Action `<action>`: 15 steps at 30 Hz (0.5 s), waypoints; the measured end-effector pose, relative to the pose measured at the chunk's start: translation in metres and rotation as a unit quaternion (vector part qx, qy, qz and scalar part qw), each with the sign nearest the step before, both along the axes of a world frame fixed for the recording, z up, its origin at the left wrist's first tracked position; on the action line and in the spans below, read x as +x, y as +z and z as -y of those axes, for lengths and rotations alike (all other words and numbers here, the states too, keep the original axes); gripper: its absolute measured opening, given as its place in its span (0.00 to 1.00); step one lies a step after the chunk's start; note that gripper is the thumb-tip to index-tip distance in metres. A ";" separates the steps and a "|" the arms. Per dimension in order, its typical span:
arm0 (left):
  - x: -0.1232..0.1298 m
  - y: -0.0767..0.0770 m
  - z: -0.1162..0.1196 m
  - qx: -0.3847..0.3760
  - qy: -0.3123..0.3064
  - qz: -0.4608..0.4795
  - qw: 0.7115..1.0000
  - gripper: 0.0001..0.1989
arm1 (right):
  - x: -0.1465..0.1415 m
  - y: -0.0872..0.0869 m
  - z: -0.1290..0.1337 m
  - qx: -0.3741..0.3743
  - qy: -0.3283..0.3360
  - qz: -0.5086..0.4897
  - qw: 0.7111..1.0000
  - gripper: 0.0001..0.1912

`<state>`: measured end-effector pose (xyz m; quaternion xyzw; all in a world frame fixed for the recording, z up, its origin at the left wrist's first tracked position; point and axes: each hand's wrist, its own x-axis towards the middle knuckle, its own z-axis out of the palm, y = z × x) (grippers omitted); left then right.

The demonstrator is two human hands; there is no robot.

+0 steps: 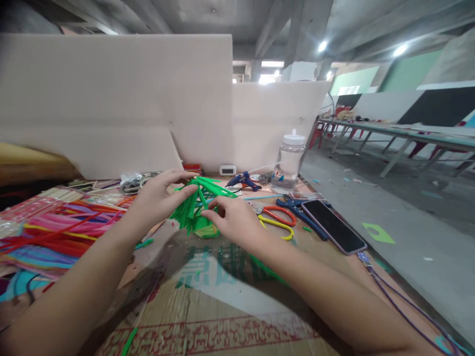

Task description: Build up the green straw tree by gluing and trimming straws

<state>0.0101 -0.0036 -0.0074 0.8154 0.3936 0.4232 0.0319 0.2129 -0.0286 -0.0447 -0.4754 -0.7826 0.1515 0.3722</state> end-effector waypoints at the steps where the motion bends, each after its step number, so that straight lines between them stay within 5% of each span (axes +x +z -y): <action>1: 0.000 0.000 0.001 0.000 0.001 0.000 1.000 0.14 | 0.000 -0.001 0.002 0.014 0.001 0.004 1.000 0.11; 15: 0.003 0.000 0.006 0.003 -0.021 0.015 1.000 0.13 | 0.003 -0.015 0.001 0.110 0.029 0.028 0.993 0.04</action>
